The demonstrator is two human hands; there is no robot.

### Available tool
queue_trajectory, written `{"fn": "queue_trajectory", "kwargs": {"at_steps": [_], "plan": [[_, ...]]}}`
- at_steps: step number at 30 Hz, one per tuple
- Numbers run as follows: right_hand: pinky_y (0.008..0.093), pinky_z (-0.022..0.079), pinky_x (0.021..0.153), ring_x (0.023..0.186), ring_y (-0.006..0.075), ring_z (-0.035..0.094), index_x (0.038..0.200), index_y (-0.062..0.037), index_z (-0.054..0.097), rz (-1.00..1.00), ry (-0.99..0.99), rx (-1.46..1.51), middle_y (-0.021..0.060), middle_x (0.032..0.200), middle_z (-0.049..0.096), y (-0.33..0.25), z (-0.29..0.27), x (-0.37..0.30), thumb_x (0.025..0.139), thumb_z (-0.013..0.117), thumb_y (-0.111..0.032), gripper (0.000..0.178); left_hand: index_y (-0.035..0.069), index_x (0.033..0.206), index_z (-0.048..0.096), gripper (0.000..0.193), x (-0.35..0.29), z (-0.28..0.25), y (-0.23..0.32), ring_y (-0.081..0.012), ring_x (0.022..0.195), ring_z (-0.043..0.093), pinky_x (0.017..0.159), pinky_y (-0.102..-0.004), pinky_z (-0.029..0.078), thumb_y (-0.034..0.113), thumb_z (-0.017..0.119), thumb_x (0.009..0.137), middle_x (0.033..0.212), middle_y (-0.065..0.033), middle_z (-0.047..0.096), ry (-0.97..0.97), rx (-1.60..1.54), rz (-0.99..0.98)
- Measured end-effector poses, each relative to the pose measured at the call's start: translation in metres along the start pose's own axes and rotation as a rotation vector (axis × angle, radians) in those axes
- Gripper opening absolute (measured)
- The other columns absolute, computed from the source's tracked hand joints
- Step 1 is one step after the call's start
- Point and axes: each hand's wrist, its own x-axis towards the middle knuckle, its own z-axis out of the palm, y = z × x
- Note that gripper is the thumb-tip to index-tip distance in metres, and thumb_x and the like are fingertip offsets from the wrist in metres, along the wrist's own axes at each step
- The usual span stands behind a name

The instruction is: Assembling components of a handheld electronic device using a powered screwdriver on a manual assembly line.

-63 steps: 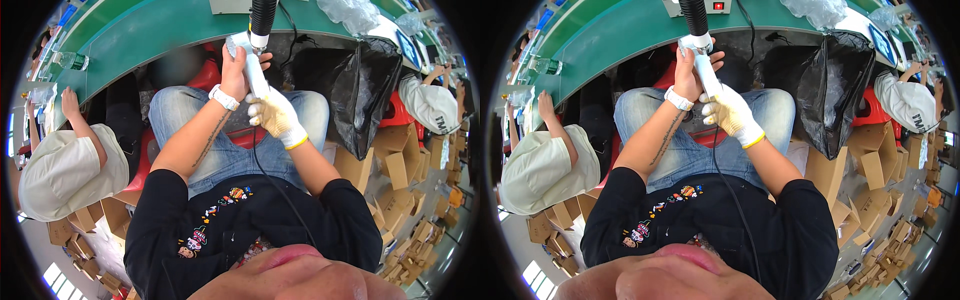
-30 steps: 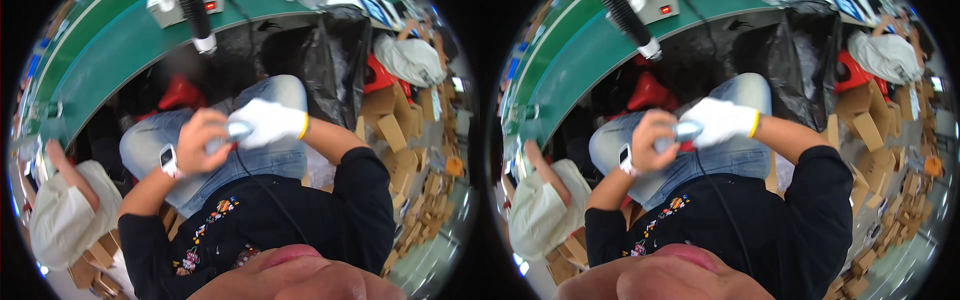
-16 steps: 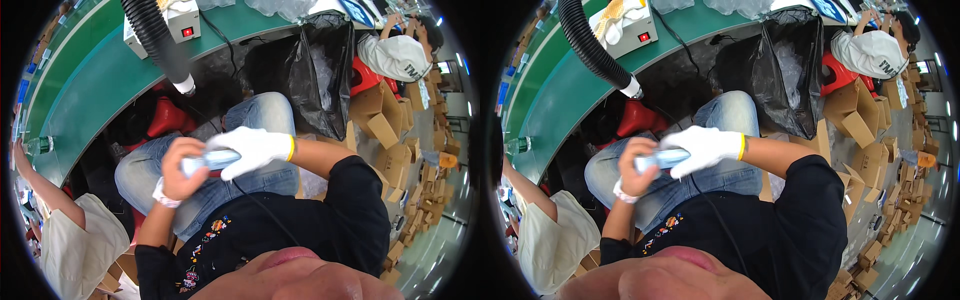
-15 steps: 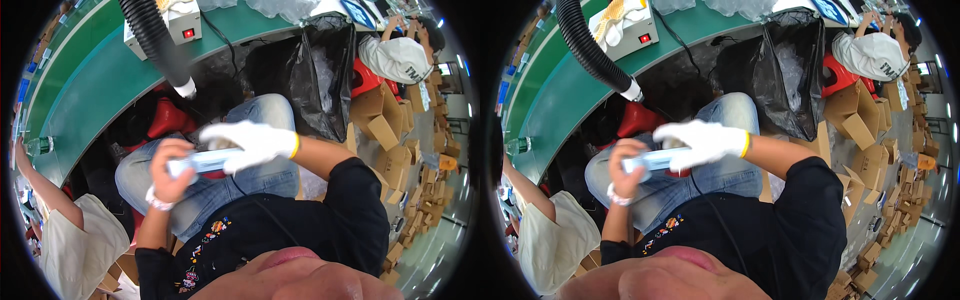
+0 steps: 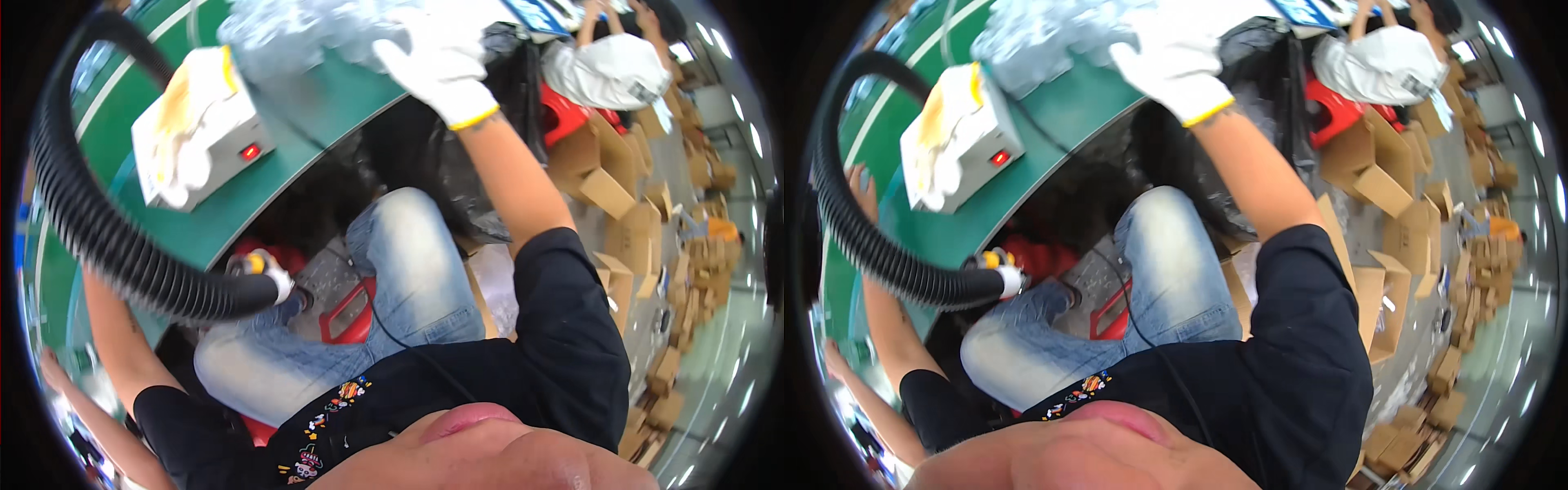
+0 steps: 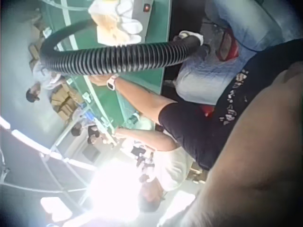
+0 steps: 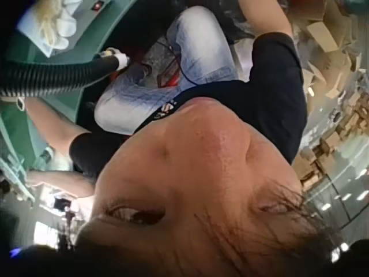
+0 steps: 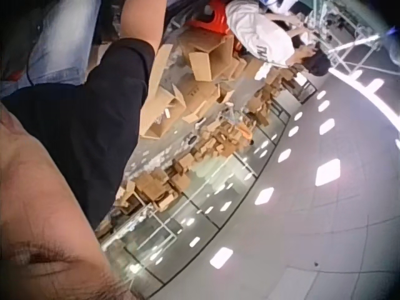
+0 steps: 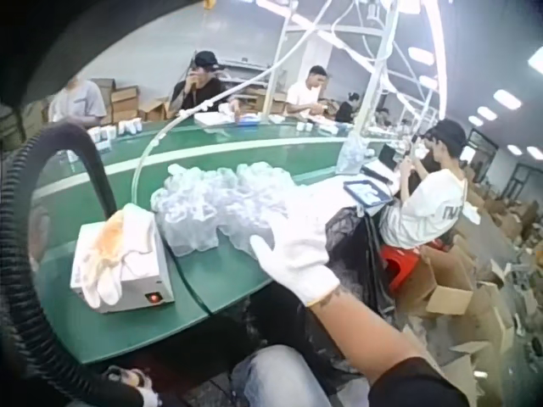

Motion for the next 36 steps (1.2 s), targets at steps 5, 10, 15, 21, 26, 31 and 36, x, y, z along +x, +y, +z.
{"fn": "queue_trajectory", "kwargs": {"at_steps": [5,10,15,21,26,31,36], "plan": [[0.0462,0.055,0.087,0.098,0.0318,0.071,0.11,-0.0177,0.075,0.008,0.023,0.074,0.0077,0.105,0.074,-0.03,0.015,0.032,0.088,0.066,-0.056,0.045,0.008,0.135,0.062,0.044,0.146,0.198,0.004,-0.0383,0.135,0.051,0.111,-0.0425,0.044,0.013,0.073,0.092,0.149,-0.0203,0.052,-0.506,0.316,0.003],[0.043,0.057,0.082,0.09,0.0291,0.073,0.109,-0.0144,0.075,0.071,-0.078,0.138,0.0088,0.099,0.074,-0.023,-0.009,0.025,0.091,0.071,-0.045,0.036,0.007,0.15,0.051,0.058,0.11,0.222,0.126,-0.0375,0.142,0.045,0.117,-0.044,0.039,0.026,0.069,0.099,0.154,-0.022,0.047,-0.163,0.475,0.058],[0.0408,0.056,0.082,0.089,0.0258,0.072,0.102,-0.0138,0.075,0.133,0.018,0.458,0.0085,0.095,0.074,-0.029,-0.067,-0.011,0.089,0.073,-0.037,0.026,-0.003,0.134,0.063,0.036,0.046,0.131,0.31,-0.0259,0.115,0.065,0.106,-0.0394,0.049,0.018,0.06,0.104,0.126,-0.0159,0.069,0.046,-0.263,-0.372],[0.0321,0.059,0.074,0.085,0.0169,0.073,0.124,-0.0001,0.062,0.148,-0.137,1.445,0.0113,0.096,0.074,-0.117,-0.094,-0.129,0.093,0.075,-0.013,0.036,0.002,0.128,0.059,0.034,-0.087,0.093,0.502,-0.0285,0.114,0.064,0.101,-0.0412,0.051,0.029,0.052,0.109,0.123,-0.0141,0.066,-0.187,-1.29,-0.928],[0.0412,0.06,0.081,0.092,0.0301,0.075,0.131,-0.007,0.059,0.202,-0.305,1.413,0.016,0.104,0.074,-0.217,-0.069,-0.182,0.089,0.074,-0.017,0.045,0.009,0.144,0.049,0.044,-0.077,0.109,0.554,-0.0311,0.132,0.055,0.111,-0.0455,0.044,0.036,0.051,0.109,0.141,-0.0123,0.058,-0.294,-1.955,-1.24],[0.0476,0.058,0.085,0.097,0.0417,0.072,0.134,-0.0105,0.058,0.181,-0.441,1.297,0.0196,0.109,0.073,-0.247,-0.05,-0.196,0.086,0.074,-0.023,0.052,0.01,0.145,0.047,0.048,-0.096,0.135,0.552,-0.0274,0.131,0.054,0.114,-0.045,0.04,0.036,0.056,0.107,0.14,-0.0119,0.059,-0.172,-1.973,-1.111],[0.0491,0.057,0.086,0.1,0.0402,0.071,0.133,-0.0073,0.057,0.018,-0.619,0.999,0.0202,0.113,0.072,-0.229,-0.052,-0.198,0.088,0.075,-0.026,0.052,0.011,0.139,0.052,0.044,-0.11,0.148,0.548,-0.0229,0.129,0.055,0.112,-0.0428,0.042,0.032,0.066,0.102,0.139,-0.01,0.06,-0.202,-1.674,-1.069]]}}
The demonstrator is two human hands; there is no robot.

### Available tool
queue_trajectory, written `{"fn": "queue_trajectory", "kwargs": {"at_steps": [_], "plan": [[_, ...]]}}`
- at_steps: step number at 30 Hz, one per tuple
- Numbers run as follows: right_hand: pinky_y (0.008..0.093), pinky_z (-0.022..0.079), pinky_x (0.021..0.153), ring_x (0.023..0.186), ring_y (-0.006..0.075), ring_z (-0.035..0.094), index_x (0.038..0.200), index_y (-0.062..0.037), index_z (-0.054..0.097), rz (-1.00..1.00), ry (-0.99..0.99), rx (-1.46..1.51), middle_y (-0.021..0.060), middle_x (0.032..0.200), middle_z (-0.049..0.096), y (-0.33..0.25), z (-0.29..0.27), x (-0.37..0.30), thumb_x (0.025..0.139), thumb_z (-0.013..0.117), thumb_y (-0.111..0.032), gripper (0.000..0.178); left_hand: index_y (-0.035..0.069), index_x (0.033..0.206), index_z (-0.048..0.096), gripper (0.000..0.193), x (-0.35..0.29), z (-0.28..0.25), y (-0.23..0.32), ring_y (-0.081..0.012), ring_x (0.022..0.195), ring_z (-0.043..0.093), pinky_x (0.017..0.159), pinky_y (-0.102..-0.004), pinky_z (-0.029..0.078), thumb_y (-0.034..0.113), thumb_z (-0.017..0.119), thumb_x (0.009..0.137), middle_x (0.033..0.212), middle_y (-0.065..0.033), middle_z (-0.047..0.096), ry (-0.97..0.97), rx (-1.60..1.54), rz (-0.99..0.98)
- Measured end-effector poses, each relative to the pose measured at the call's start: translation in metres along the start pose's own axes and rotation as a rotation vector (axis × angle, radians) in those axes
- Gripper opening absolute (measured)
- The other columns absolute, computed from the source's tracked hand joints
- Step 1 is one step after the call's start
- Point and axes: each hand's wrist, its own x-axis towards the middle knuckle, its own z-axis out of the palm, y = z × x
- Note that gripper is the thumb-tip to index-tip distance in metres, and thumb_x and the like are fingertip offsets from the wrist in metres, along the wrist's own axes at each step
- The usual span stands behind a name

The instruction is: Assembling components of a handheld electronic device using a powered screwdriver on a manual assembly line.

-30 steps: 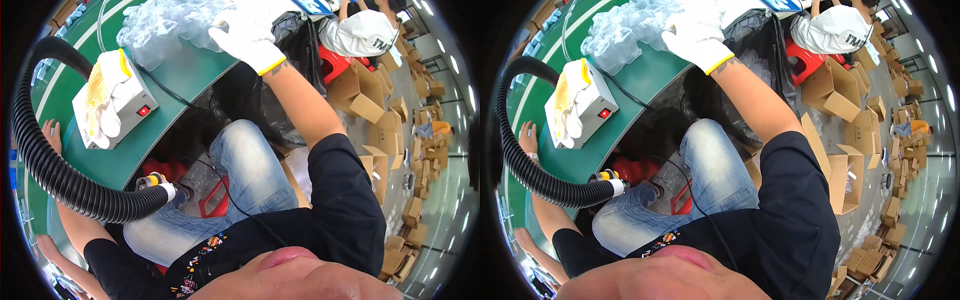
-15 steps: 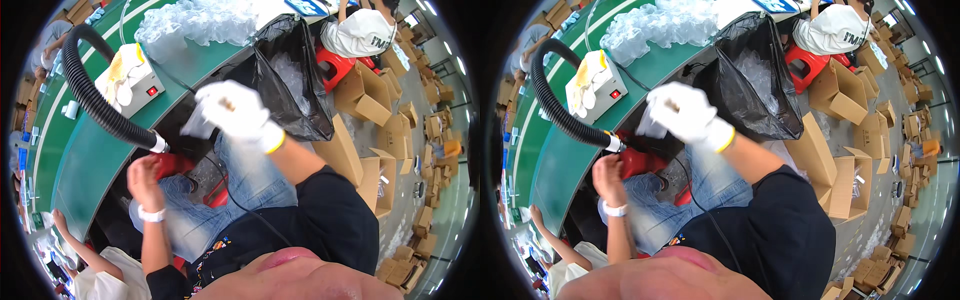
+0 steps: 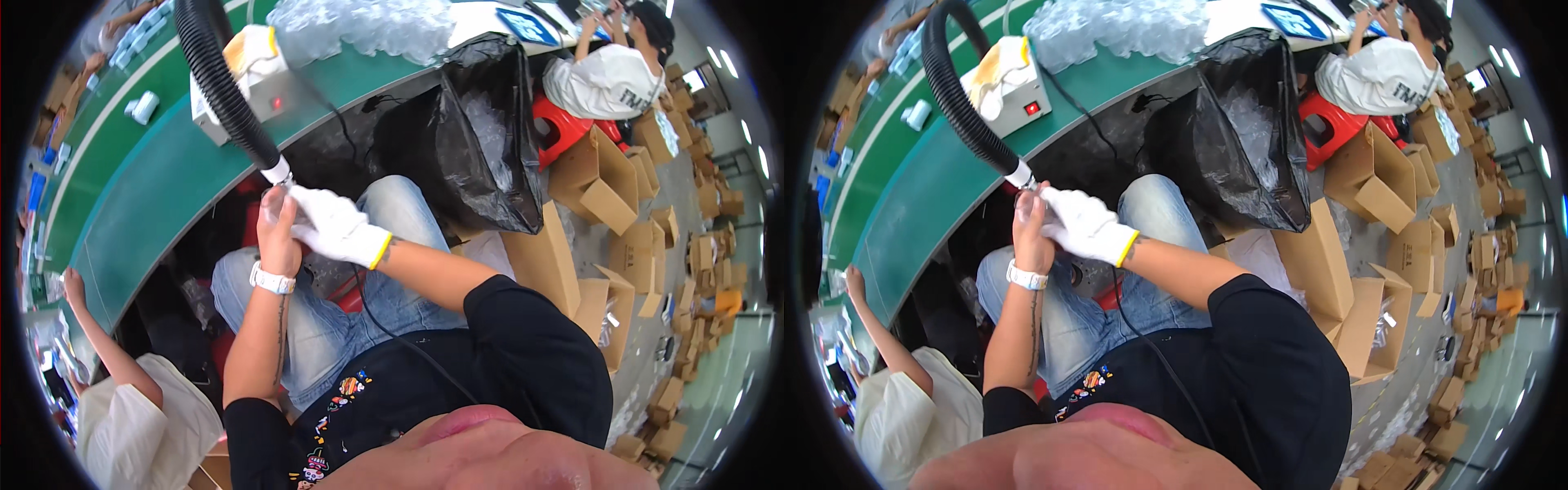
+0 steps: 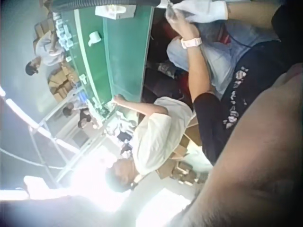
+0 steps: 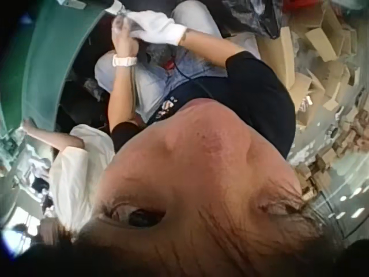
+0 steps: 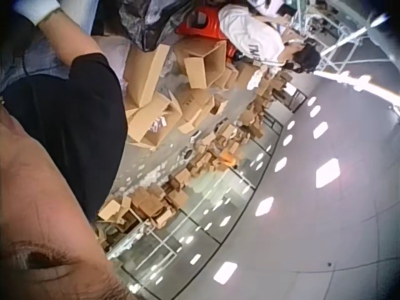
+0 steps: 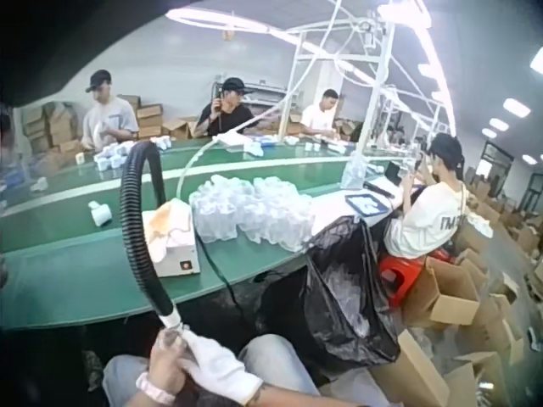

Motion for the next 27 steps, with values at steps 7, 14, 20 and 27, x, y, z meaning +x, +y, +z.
{"fn": "queue_trajectory", "kwargs": {"at_steps": [7,14,20,27], "plan": [[0.0336,0.056,0.067,0.078,0.0186,0.072,0.114,-0.0056,0.07,0.386,-0.209,0.225,0.0104,0.09,0.074,0.02,-0.044,-0.023,0.09,0.075,-0.024,0.03,0.012,0.128,0.054,0.035,0.02,0.025,-0.007,-0.0205,0.117,0.061,0.107,-0.0413,0.046,0.028,0.07,0.101,0.127,-0.0093,0.067,0.019,0.056,-0.025],[0.0254,0.054,0.059,0.07,0.013,0.068,0.1,0.0,0.073,-0.234,-0.132,0.735,0.0079,0.088,0.074,0.174,-0.195,-0.032,0.093,0.069,-0.011,0.014,0.008,0.125,0.056,0.031,0.024,0.02,0.011,-0.0208,0.098,0.069,0.091,-0.0344,0.055,0.021,0.069,0.1,0.107,-0.0092,0.071,-0.095,-0.062,-0.441],[0.0468,0.055,0.089,0.098,0.0377,0.071,0.104,-0.0016,0.073,0.415,0.413,-0.88,0.0202,0.108,0.074,0.347,-0.216,-0.037,0.105,0.043,-0.029,0.04,0.007,0.125,0.056,0.035,0.012,0.0,0.019,-0.0199,0.102,0.068,0.092,-0.0358,0.055,0.017,0.071,0.095,0.109,-0.0092,0.07,-0.206,0.114,-0.464],[0.0497,0.051,0.097,0.109,0.042,0.068,0.111,-0.005,0.075,0.935,0.161,-0.709,0.0223,0.117,0.071,0.436,-0.188,-0.151,0.101,0.047,-0.047,0.051,0.006,0.125,0.058,0.04,0.021,0.002,0.013,-0.0184,0.113,0.063,0.095,-0.0364,0.053,0.008,0.076,0.089,0.12,-0.0101,0.067,-0.404,0.318,-0.159]]}}
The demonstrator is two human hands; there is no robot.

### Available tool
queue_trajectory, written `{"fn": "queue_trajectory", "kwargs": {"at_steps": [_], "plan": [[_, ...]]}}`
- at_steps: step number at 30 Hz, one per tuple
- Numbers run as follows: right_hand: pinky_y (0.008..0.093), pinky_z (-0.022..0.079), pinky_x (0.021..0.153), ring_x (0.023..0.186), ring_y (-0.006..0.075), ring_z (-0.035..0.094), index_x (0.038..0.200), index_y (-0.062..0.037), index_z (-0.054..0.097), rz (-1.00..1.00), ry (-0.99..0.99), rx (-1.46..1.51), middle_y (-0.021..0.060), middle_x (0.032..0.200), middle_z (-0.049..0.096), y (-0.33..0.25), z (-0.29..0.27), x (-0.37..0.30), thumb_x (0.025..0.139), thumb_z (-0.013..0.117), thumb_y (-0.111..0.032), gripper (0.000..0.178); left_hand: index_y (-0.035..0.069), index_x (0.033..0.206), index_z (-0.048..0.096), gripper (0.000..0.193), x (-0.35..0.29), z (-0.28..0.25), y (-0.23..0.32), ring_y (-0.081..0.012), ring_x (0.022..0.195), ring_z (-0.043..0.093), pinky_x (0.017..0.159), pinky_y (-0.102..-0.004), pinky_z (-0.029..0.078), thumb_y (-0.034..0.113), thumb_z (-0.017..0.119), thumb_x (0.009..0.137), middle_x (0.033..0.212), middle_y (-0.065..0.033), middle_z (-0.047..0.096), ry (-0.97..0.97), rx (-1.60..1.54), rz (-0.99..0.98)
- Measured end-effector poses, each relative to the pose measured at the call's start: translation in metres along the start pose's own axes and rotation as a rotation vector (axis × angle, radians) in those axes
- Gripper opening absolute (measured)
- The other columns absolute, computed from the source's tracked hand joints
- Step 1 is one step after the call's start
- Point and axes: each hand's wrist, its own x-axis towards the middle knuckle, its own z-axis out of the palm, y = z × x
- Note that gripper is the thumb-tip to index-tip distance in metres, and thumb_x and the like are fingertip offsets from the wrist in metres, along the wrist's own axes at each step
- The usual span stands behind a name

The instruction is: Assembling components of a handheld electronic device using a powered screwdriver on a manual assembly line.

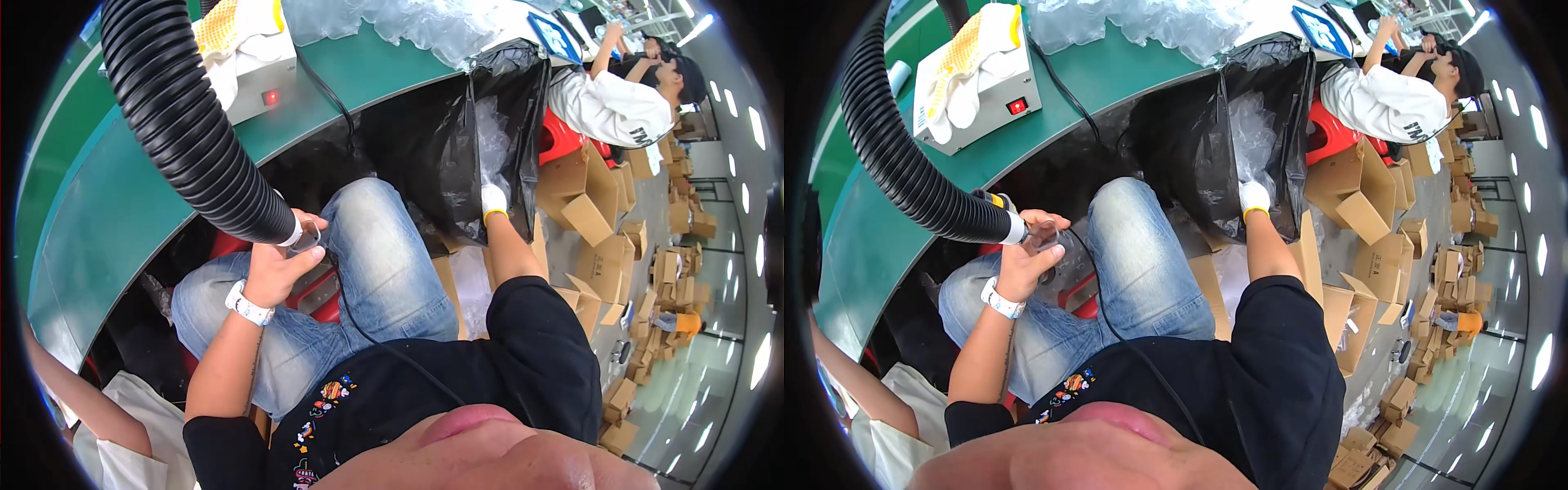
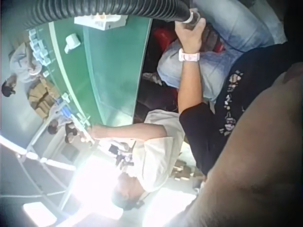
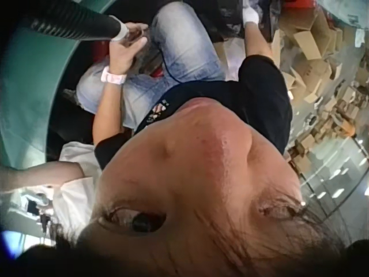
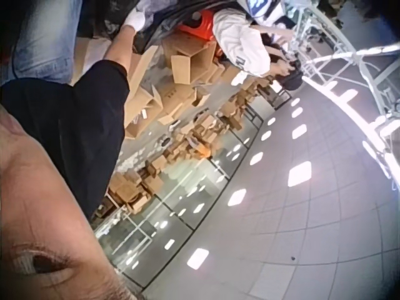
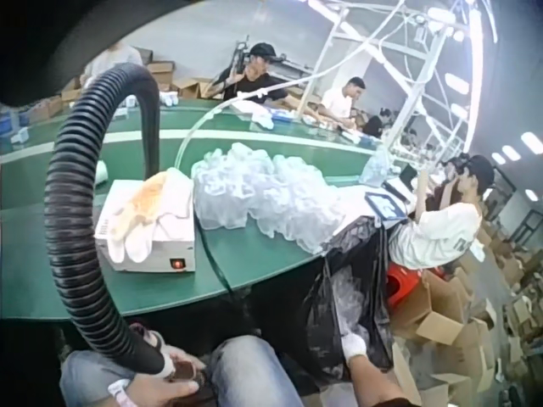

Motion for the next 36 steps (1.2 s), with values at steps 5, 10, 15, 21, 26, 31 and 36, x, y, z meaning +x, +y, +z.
{"fn": "queue_trajectory", "kwargs": {"at_steps": [5,10,15,21,26,31,36], "plan": [[0.0456,0.051,0.098,0.11,0.0368,0.069,0.109,-0.0069,0.077,-0.015,0.254,0.266,0.0204,0.113,0.073,-0.073,-0.073,-0.043,0.101,0.049,-0.046,0.049,0.008,0.131,0.051,0.049,-0.01,-0.006,0.003,-0.0219,0.119,0.062,0.101,-0.0386,0.051,0.005,0.076,0.089,0.126,-0.0121,0.065,-0.012,-0.025,-0.003],[0.0375,0.051,0.104,0.12,0.028,0.066,0.143,-0.0034,0.055,-0.247,0.496,0.8,0.0181,0.133,0.066,-0.115,-0.129,-0.063,0.089,0.073,-0.009,0.057,0.007,0.138,0.045,0.054,-0.008,0.011,0.021,-0.0248,0.117,0.065,0.093,-0.0388,0.056,0.006,0.074,0.092,0.129,-0.0138,0.064,0.125,-0.115,-0.072],[0.0405,0.052,0.105,0.128,0.0292,0.058,0.151,-0.004,0.041,-0.402,0.54,0.946,0.0144,0.143,0.054,-0.209,-0.172,-0.142,0.082,0.077,0.007,0.078,0.008,0.144,0.037,0.061,0.0,-0.004,0.011,-0.0318,0.114,0.068,0.084,-0.0448,0.062,0.002,0.071,0.094,0.124,-0.0148,0.064,0.278,-0.405,-0.018],[0.036,0.053,0.099,0.113,0.0209,0.062,0.144,-0.0043,0.048,-0.828,-0.053,1.19,0.0108,0.132,0.058,-0.29,-0.128,-0.261,0.088,0.077,-0.005,0.063,0.008,0.131,0.04,0.048,-0.022,-0.013,0.011,-0.0333,0.115,0.069,0.092,-0.0459,0.06,0.003,0.071,0.095,0.125,-0.0138,0.062,0.392,-0.59,0.036],[0.0361,0.055,0.095,0.106,0.0209,0.065,0.137,-0.0087,0.054,-0.128,-1.368,2.022,0.0107,0.122,0.062,-0.358,-0.119,-0.321,0.093,0.073,-0.01,0.048,0.009,0.117,0.05,0.028,-0.044,0.003,0.002,-0.0349,0.122,0.065,0.101,-0.0495,0.052,0.007,0.069,0.096,0.122,-0.0171,0.067,0.518,-0.048,0.412],[0.0382,0.059,0.084,0.093,0.0212,0.068,0.132,-0.012,0.054,-0.024,-1.394,2.064,0.0094,0.109,0.064,-0.39,-0.134,-0.301,0.093,0.073,-0.011,0.044,0.004,0.095,0.058,0.014,-0.062,-0.004,0.009,-0.0312,0.118,0.067,0.101,-0.0469,0.05,0.015,0.068,0.095,0.114,-0.0178,0.071,0.29,0.723,0.784],[0.0386,0.061,0.074,0.083,0.0197,0.068,0.129,-0.01,0.056,-0.676,-0.93,1.503,0.0089,0.102,0.065,-0.385,-0.117,-0.294,0.089,0.074,-0.01,0.044,0.0,0.085,0.063,0.021,-0.085,-0.018,0.002,-0.0221,0.1,0.066,0.092,-0.0359,0.049,0.017,0.063,0.098,0.111,-0.0163,0.071,0.476,0.582,0.571]]}}
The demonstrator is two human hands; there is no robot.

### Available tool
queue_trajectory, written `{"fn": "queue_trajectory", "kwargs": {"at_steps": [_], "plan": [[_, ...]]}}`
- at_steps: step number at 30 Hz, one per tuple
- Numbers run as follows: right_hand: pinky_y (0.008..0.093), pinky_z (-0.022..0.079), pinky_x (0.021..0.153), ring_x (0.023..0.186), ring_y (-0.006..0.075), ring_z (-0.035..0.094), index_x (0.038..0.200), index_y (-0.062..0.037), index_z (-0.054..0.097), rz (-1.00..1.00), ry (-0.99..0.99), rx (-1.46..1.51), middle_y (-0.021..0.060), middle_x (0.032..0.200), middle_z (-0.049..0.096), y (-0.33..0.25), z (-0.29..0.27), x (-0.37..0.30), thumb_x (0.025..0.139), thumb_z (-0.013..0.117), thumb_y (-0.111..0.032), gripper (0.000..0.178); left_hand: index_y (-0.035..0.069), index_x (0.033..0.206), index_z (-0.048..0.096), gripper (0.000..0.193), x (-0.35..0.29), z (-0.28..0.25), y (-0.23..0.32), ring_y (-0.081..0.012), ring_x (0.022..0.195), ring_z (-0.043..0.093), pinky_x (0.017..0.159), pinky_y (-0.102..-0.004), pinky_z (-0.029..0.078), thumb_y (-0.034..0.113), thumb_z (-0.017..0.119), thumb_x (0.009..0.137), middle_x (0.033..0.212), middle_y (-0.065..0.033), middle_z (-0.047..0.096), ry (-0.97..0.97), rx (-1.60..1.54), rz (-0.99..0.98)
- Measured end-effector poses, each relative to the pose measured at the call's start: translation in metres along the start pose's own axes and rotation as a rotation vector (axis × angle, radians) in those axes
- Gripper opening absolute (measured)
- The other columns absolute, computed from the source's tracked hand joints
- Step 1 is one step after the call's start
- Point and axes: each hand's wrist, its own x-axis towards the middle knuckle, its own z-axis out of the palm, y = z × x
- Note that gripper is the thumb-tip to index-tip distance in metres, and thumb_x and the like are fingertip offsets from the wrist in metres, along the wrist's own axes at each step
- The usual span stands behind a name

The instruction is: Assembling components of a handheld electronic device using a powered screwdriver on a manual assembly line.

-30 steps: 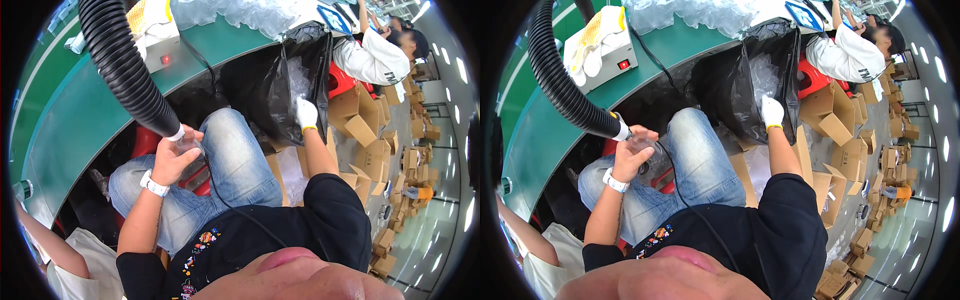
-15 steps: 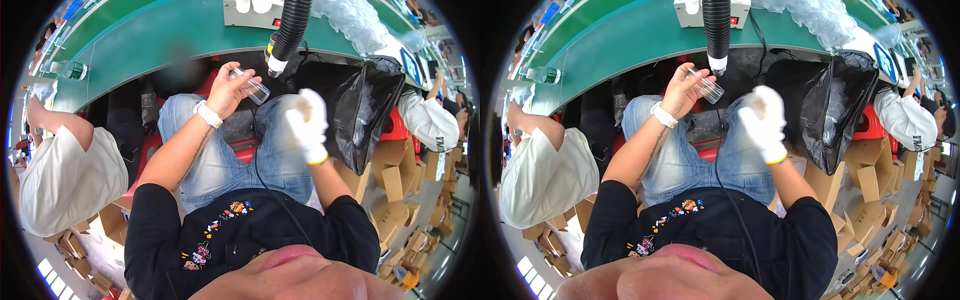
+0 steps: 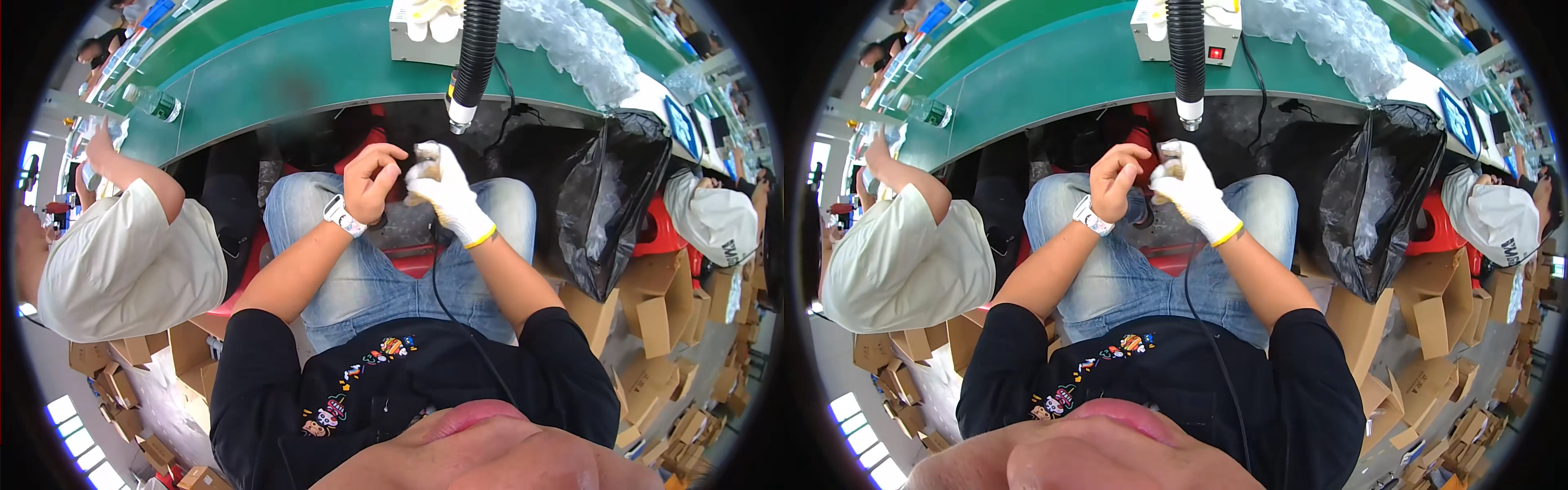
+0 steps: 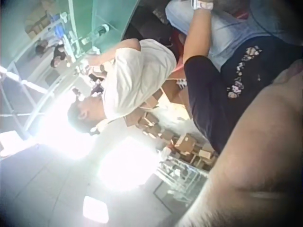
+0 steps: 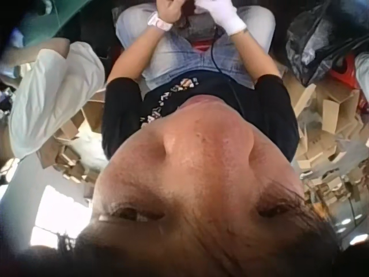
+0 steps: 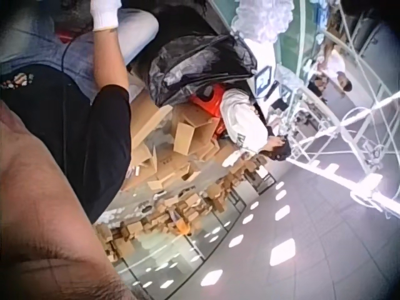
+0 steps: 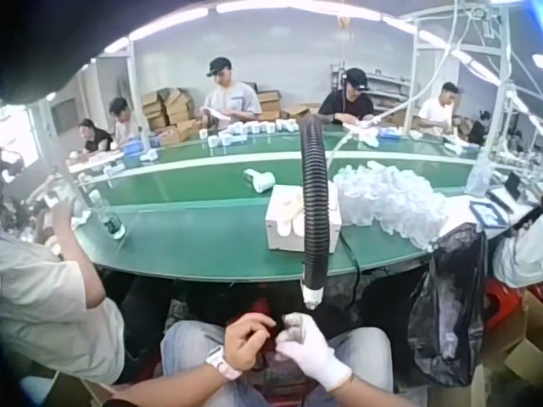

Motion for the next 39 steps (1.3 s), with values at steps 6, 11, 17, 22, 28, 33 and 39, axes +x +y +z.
{"fn": "queue_trajectory", "kwargs": {"at_steps": [6,11,17,22,28,33,39], "plan": [[0.0382,0.061,0.071,0.082,0.0203,0.068,0.131,-0.0062,0.056,-0.01,0.218,0.089,0.0101,0.1,0.065,0.016,-0.077,0.023,0.085,0.073,-0.006,0.05,-0.002,0.089,0.068,0.011,0.003,-0.011,-0.006,-0.0241,0.091,0.068,0.085,-0.0348,0.052,0.008,0.066,0.093,0.103,-0.0132,0.073,0.207,0.045,-0.115],[0.033,0.058,0.066,0.073,0.0175,0.067,0.126,-0.0052,0.062,0.228,0.192,-0.511,0.0092,0.09,0.068,0.056,-0.13,0.018,0.083,0.072,-0.008,0.044,0.002,0.091,0.07,0.003,0.025,-0.034,-0.013,-0.0281,0.096,0.068,0.088,-0.0379,0.053,0.005,0.069,0.09,0.103,-0.0132,0.073,0.322,0.43,0.147],[0.0347,0.058,0.069,0.077,0.0209,0.072,0.108,-0.0045,0.07,0.161,0.163,-0.917,0.012,0.086,0.071,0.06,-0.126,0.016,0.077,0.076,-0.022,0.036,0.001,0.11,0.07,0.02,0.098,-0.113,-0.011,-0.0362,0.12,0.062,0.105,-0.0472,0.047,0.011,0.069,0.094,0.126,-0.0191,0.067,0.367,0.926,0.317],[0.0358,0.059,0.071,0.079,0.0218,0.072,0.106,-0.0047,0.07,0.222,0.147,-0.782,0.0123,0.087,0.072,0.053,-0.124,0.015,0.077,0.075,-0.022,0.034,0.016,0.147,0.055,0.054,0.183,-0.196,-0.077,-0.0409,0.144,0.042,0.115,-0.0573,0.036,0.046,0.056,0.102,0.156,-0.0187,0.048,0.253,1.432,-0.035],[0.0364,0.059,0.071,0.079,0.0225,0.072,0.103,-0.0038,0.069,0.216,0.204,-0.855,0.0121,0.089,0.072,0.065,-0.141,0.015,0.077,0.076,-0.022,0.033,0.031,0.159,0.039,0.069,0.195,-0.172,-0.094,-0.0411,0.152,0.03,0.117,-0.0692,0.025,0.066,0.043,0.1,0.168,-0.0117,0.031,0.061,1.526,-0.65],[0.0372,0.058,0.073,0.08,0.0246,0.073,0.103,-0.0038,0.069,0.221,0.228,-0.935,0.0127,0.091,0.072,0.074,-0.145,0.02,0.075,0.076,-0.024,0.035,0.033,0.16,0.036,0.071,0.187,-0.186,-0.099,-0.039,0.154,0.027,0.117,-0.0714,0.022,0.069,0.039,0.099,0.17,-0.0092,0.029,0.07,1.514,-0.638],[0.038,0.058,0.074,0.08,0.0267,0.073,0.103,-0.0042,0.069,0.156,0.221,-0.946,0.014,0.091,0.072,0.082,-0.145,0.026,0.074,0.076,-0.025,0.036,0.033,0.16,0.036,0.071,0.19,-0.181,-0.096,-0.0379,0.155,0.027,0.118,-0.0706,0.022,0.069,0.039,0.1,0.17,-0.0088,0.028,0.074,1.501,-0.63]]}}
